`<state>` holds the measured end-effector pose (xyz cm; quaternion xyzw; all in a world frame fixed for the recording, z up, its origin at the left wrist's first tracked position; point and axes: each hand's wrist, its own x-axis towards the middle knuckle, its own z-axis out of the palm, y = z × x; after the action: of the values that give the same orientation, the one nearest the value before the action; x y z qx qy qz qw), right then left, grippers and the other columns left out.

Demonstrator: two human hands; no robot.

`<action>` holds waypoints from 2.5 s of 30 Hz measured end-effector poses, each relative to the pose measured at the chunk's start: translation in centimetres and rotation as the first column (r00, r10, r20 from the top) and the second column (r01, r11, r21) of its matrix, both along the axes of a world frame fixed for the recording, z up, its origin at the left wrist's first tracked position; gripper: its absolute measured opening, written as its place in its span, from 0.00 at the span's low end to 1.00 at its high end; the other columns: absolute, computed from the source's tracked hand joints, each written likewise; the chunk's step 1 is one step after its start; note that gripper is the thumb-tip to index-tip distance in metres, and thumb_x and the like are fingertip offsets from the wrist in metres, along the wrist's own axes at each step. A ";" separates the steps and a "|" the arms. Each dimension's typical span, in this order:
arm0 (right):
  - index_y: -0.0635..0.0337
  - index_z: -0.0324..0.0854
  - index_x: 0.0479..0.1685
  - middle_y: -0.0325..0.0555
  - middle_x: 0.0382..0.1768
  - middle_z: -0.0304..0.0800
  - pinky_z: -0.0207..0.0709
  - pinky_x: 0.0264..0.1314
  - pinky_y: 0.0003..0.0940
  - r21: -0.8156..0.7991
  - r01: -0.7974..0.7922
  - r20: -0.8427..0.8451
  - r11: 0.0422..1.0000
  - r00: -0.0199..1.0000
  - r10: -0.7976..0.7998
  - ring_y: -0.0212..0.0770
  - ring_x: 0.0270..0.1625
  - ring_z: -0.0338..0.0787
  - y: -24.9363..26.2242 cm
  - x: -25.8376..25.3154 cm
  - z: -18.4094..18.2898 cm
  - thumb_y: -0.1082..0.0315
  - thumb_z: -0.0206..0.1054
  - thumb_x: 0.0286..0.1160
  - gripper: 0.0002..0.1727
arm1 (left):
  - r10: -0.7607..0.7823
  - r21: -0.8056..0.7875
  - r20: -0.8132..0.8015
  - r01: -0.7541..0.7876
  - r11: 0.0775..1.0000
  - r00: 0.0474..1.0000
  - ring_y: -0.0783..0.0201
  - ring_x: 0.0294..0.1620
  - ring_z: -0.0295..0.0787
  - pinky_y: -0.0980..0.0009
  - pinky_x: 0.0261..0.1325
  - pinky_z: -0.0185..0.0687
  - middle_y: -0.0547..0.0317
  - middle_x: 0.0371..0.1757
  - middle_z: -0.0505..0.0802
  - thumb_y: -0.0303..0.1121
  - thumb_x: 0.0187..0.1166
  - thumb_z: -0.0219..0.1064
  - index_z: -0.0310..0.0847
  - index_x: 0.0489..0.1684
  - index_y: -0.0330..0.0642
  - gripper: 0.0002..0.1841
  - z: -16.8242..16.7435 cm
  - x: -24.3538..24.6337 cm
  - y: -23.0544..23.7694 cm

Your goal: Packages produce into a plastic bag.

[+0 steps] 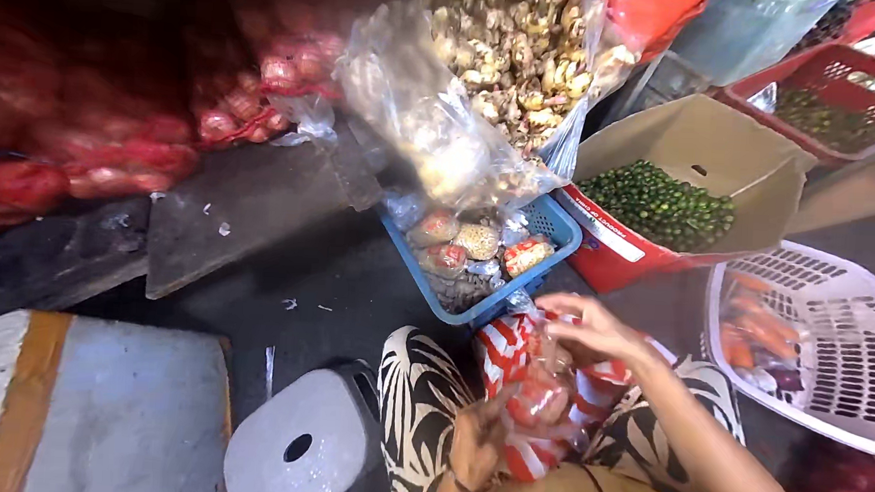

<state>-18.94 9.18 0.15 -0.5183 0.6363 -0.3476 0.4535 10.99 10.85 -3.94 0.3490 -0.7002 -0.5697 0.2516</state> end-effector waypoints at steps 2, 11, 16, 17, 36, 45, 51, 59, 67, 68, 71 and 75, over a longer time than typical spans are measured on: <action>0.69 0.82 0.66 0.59 0.61 0.89 0.83 0.67 0.45 -0.037 0.107 -0.087 0.994 0.990 -0.110 0.48 0.61 0.91 -5.6 -0.6 0.9 0.64 0.71 0.78 0.22 | 0.008 -0.012 -0.008 -0.008 1.000 1.000 0.69 0.35 0.92 0.68 0.47 0.88 0.51 0.39 0.97 0.20 0.68 0.60 0.89 0.64 0.34 0.24 -0.2 1.1 0.6; 0.58 0.73 0.82 0.68 0.74 0.78 0.67 0.72 0.76 0.684 0.025 -0.603 0.729 0.580 0.547 0.71 0.79 0.75 -20.4 -2.6 -5.9 0.56 0.84 0.59 0.44 | 0.206 0.362 -0.061 -0.171 0.916 0.977 0.70 0.51 0.95 0.68 0.61 0.89 0.51 0.58 0.96 0.17 0.68 0.60 0.85 0.67 0.29 0.24 -3.0 4.2 0.8; 0.56 0.68 0.86 0.67 0.73 0.80 0.70 0.72 0.75 0.660 0.005 -0.613 0.752 0.583 0.534 0.70 0.76 0.78 -20.0 -5.4 -7.8 0.45 0.86 0.53 0.54 | 0.289 0.668 -0.264 -0.042 0.743 0.920 0.61 0.43 0.97 0.60 0.50 0.94 0.50 0.53 0.97 0.18 0.64 0.59 0.75 0.78 0.32 0.33 -5.8 4.6 -1.0; 0.57 0.72 0.82 0.67 0.72 0.81 0.69 0.72 0.75 0.637 0.010 -0.638 0.771 0.568 0.520 0.70 0.75 0.79 -20.0 -5.3 -7.3 0.47 0.86 0.53 0.50 | 0.287 0.701 -0.287 -0.003 0.713 0.914 0.60 0.42 0.97 0.59 0.49 0.94 0.50 0.50 0.97 0.18 0.63 0.60 0.73 0.80 0.33 0.35 -5.9 4.5 -1.6; 0.63 0.83 0.66 0.61 0.58 0.90 0.75 0.72 0.63 0.259 -0.459 -0.243 0.850 0.820 0.518 0.59 0.63 0.88 -3.2 -1.4 2.6 0.59 0.84 0.60 0.32 | 0.169 0.708 -0.554 0.354 0.611 0.815 0.61 0.67 0.89 0.58 0.69 0.86 0.52 0.76 0.86 0.31 0.62 0.80 0.54 0.93 0.42 0.51 -6.9 4.7 -3.4; 0.62 0.72 0.80 0.69 0.81 0.69 0.65 0.77 0.71 0.273 -0.260 -0.716 0.926 0.588 0.376 0.72 0.83 0.67 -22.7 10.0 -8.4 0.71 0.78 0.62 0.39 | 0.195 0.719 -0.537 0.324 0.615 0.820 0.63 0.60 0.92 0.60 0.64 0.88 0.53 0.73 0.88 0.26 0.61 0.75 0.59 0.91 0.41 0.48 -7.1 4.8 -3.0; 0.66 0.65 0.84 0.70 0.78 0.72 0.64 0.78 0.68 0.329 -0.244 -0.752 0.912 0.517 0.410 0.69 0.81 0.70 -23.0 12.4 -8.2 0.69 0.73 0.71 0.38 | 0.206 0.730 -0.524 0.312 0.608 0.826 0.62 0.64 0.90 0.59 0.66 0.87 0.51 0.76 0.86 0.25 0.60 0.72 0.57 0.92 0.41 0.48 -7.6 5.0 -2.9; 0.56 0.79 0.70 0.58 0.56 0.89 0.84 0.60 0.59 0.091 -0.252 -0.194 0.963 0.944 0.266 0.54 0.56 0.90 -12.6 0.4 3.6 0.63 0.81 0.49 0.38 | 0.208 0.720 -0.561 0.349 0.600 0.801 0.62 0.68 0.88 0.59 0.70 0.85 0.53 0.78 0.85 0.24 0.61 0.74 0.60 0.91 0.42 0.47 -7.5 4.9 -3.6; 0.72 0.78 0.69 0.65 0.65 0.85 0.79 0.72 0.51 0.185 -0.163 -0.154 0.969 0.969 0.192 0.55 0.66 0.87 -14.7 -0.4 0.6 0.63 0.74 0.76 0.27 | 0.197 0.720 -0.578 0.381 0.581 0.792 0.62 0.67 0.89 0.60 0.69 0.85 0.54 0.77 0.86 0.24 0.63 0.73 0.62 0.91 0.44 0.45 -7.6 4.7 -3.8; 0.69 0.76 0.72 0.68 0.67 0.83 0.77 0.74 0.57 0.198 -0.082 -0.297 0.977 0.944 0.140 0.61 0.69 0.85 -17.3 0.2 -1.6 0.61 0.77 0.74 0.31 | 0.202 0.728 -0.567 0.371 0.577 0.798 0.61 0.66 0.89 0.59 0.68 0.86 0.52 0.76 0.86 0.23 0.62 0.73 0.62 0.91 0.43 0.46 -7.5 4.7 -3.7; 0.63 0.61 0.88 0.75 0.83 0.64 0.61 0.81 0.74 0.309 -0.019 -0.640 0.951 0.736 0.222 0.75 0.84 0.64 -22.9 3.5 -6.7 0.54 0.82 0.64 0.50 | 0.210 0.740 -0.542 0.344 0.578 0.814 0.62 0.63 0.91 0.59 0.66 0.87 0.52 0.73 0.88 0.23 0.61 0.73 0.63 0.90 0.43 0.46 -7.3 4.7 -3.5; 0.61 0.56 0.92 0.78 0.84 0.60 0.51 0.81 0.80 0.319 -0.022 -0.805 0.948 0.521 0.283 0.80 0.86 0.57 -24.4 6.7 -10.2 0.69 0.84 0.58 0.55 | 0.189 0.723 -0.546 0.345 0.598 0.816 0.62 0.65 0.90 0.60 0.67 0.87 0.54 0.76 0.86 0.25 0.62 0.74 0.61 0.91 0.45 0.46 -7.5 4.9 -3.3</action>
<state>-12.21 -15.25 -10.09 -0.6086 0.7677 0.0766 0.1854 15.87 7.58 -11.41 0.2030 -0.2762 -0.9083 0.2398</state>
